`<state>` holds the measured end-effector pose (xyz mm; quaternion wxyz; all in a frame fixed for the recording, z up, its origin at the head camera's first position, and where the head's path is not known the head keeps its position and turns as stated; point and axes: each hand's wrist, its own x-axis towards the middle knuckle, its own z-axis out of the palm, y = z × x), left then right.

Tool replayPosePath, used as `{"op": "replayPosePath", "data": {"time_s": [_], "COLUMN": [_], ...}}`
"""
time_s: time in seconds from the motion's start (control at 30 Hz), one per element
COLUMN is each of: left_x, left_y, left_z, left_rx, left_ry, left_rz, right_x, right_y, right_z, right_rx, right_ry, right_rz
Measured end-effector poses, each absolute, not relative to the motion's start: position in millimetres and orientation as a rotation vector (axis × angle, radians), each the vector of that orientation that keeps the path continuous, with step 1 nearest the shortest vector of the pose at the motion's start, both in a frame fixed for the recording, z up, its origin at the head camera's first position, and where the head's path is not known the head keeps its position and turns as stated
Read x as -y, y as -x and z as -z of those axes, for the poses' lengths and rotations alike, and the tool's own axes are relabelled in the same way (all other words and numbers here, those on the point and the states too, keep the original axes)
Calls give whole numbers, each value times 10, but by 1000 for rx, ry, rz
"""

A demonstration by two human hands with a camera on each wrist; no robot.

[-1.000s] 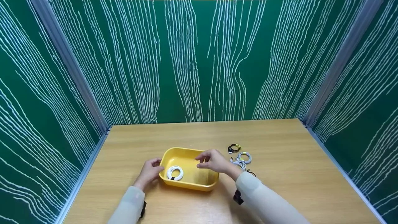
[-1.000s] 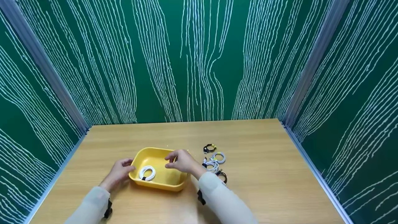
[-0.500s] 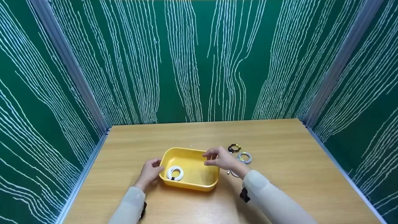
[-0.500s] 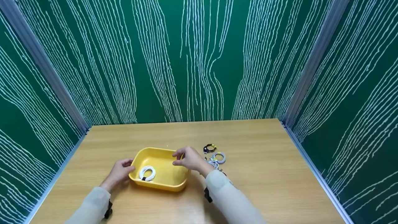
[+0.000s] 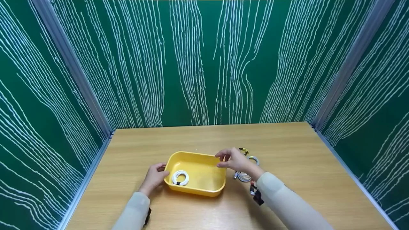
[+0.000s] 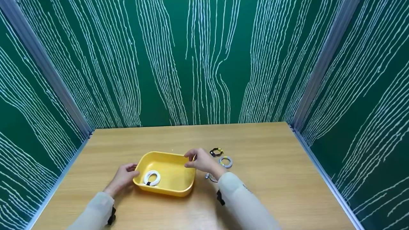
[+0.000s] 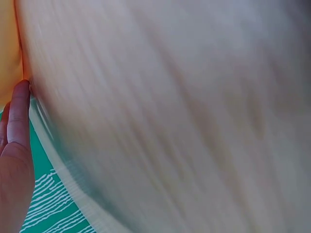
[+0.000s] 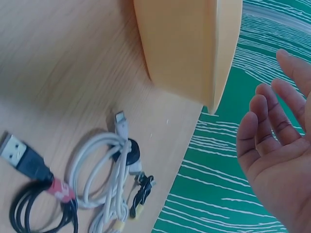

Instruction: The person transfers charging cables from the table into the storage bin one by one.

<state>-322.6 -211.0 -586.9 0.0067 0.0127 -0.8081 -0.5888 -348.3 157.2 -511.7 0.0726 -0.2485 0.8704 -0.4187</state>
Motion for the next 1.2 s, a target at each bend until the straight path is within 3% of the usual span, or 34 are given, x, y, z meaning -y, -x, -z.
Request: {"op": "replayPosePath", "data": {"time_s": [1.2], "left_x": [2119], "left_y": [3230], "left_z": [5878], "left_rx": [2569], "left_ry": [-26], "left_rz": [1768], "right_x": [-2071], "right_y": [3398], "right_z": [5172], "right_rx": [-2831], "right_ry": [820], "right_rz": [937]}}
